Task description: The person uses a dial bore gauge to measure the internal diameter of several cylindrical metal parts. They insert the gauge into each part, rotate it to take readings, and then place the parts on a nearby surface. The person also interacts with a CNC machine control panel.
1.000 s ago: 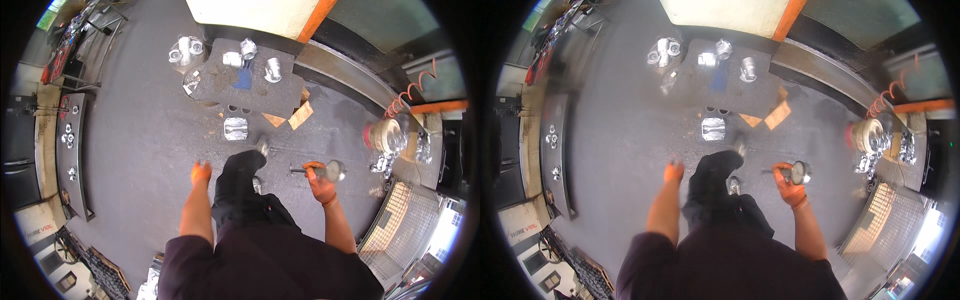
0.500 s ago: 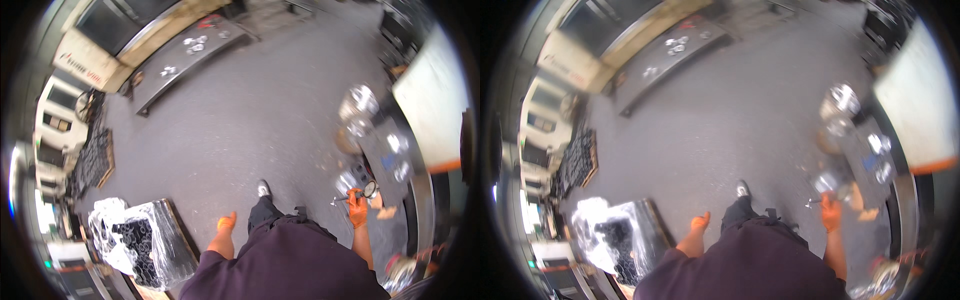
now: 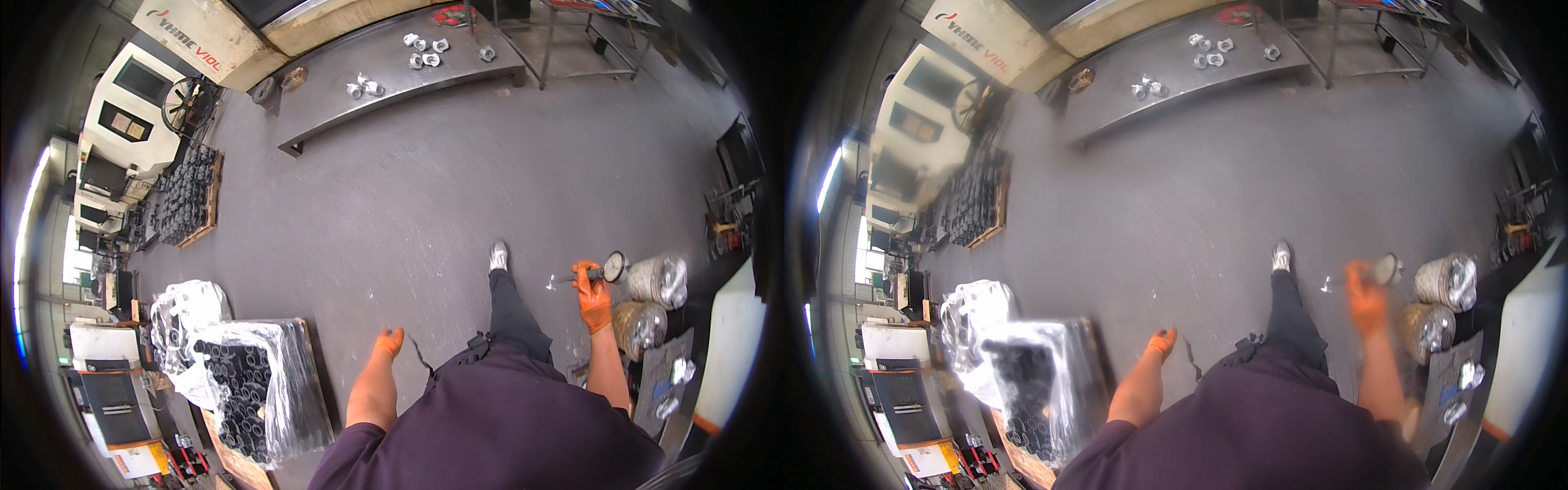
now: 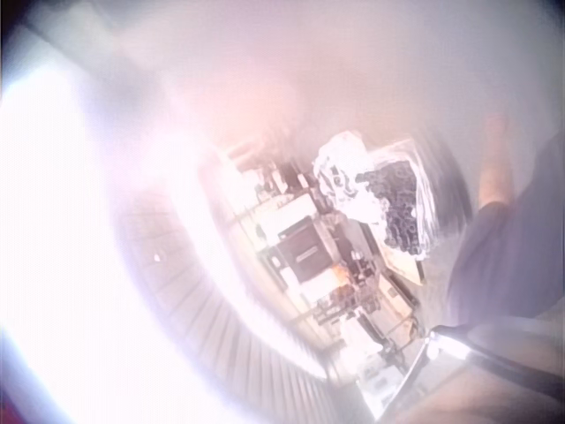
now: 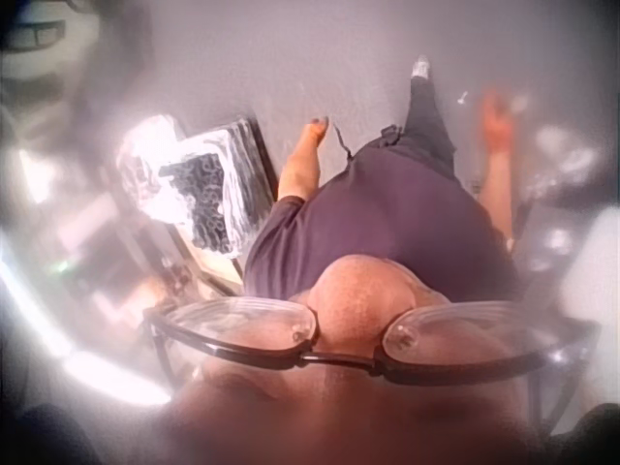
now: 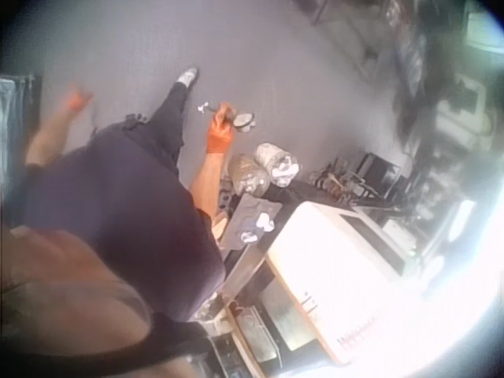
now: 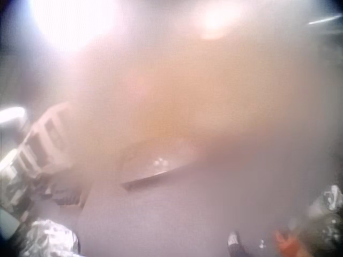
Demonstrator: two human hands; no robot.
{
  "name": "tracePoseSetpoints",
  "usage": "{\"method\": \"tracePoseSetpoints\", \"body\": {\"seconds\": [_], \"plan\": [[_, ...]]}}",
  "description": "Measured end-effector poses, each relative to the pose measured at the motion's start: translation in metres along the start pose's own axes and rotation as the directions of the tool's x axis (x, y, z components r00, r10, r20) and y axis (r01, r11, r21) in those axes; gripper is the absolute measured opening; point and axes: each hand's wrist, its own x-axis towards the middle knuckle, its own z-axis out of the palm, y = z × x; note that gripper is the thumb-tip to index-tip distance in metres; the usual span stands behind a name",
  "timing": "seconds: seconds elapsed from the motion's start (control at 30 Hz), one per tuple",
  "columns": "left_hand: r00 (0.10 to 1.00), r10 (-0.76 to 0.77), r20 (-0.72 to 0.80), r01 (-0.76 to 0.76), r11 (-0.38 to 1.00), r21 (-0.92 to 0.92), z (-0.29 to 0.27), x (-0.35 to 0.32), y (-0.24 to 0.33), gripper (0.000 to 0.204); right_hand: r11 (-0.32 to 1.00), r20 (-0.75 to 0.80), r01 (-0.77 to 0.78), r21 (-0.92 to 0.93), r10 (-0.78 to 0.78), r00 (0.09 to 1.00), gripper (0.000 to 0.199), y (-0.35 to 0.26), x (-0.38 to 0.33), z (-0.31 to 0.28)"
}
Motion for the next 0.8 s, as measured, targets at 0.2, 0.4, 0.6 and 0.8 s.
{"method": "tracePoseSetpoints", "body": {"seconds": [0.2,0.4,0.6,0.8], "plan": [[0.990,-0.080,0.119,0.068,0.993,0.098,-0.072,0.073,0.132,0.086,0.990,0.004,0.041,-0.133,-0.041,0.999,0.023,-0.002,0.190,0.080],[0.996,-0.065,-0.062,0.040,0.941,-0.337,-0.202,0.194,0.253,0.102,0.882,0.133,0.459,-0.104,-0.445,0.885,0.033,-0.151,0.407,0.129],[0.942,-0.285,-0.178,0.153,0.836,-0.527,-0.313,0.359,0.410,0.119,0.791,0.230,0.558,-0.251,-0.511,0.828,0.054,-0.227,0.577,0.227],[0.975,-0.096,-0.201,-0.009,0.885,-0.466,-0.421,0.626,0.625,0.130,0.968,0.122,0.239,-0.071,-0.229,0.966,0.036,-0.298,0.670,0.351]]}}
